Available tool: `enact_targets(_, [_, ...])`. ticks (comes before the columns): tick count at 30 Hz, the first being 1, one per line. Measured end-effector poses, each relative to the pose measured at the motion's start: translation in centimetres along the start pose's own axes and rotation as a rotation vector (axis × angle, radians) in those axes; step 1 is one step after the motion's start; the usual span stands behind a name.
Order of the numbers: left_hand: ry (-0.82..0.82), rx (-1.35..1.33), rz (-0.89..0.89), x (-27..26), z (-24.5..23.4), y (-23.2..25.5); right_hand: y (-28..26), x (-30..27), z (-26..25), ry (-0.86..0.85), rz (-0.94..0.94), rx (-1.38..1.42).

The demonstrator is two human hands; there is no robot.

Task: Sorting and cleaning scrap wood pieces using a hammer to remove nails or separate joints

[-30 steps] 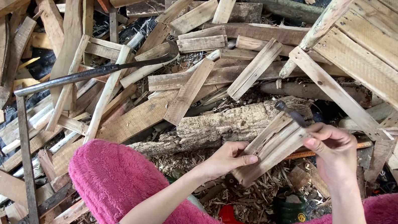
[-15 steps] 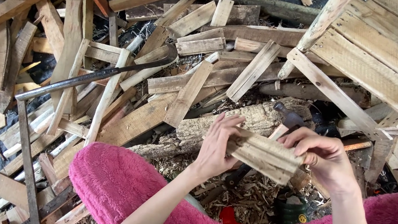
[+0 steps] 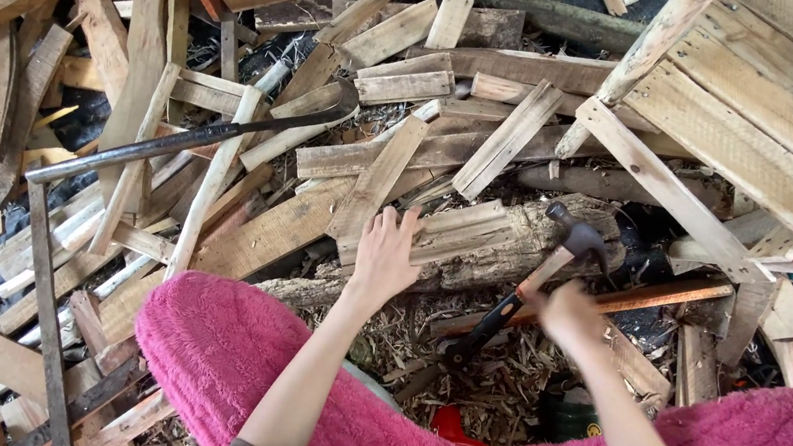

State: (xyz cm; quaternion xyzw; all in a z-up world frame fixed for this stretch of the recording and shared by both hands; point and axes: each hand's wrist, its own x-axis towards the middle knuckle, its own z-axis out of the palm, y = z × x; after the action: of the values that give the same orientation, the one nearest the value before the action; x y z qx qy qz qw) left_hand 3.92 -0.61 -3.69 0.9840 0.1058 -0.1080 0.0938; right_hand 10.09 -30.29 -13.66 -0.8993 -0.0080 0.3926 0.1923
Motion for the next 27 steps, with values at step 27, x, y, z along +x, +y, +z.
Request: enact_targets(27, [0.013, 0.202, 0.039, 0.4, 3.1, 0.4, -9.2, -12.7, -9.3, 0.276, -0.664, 0.614])
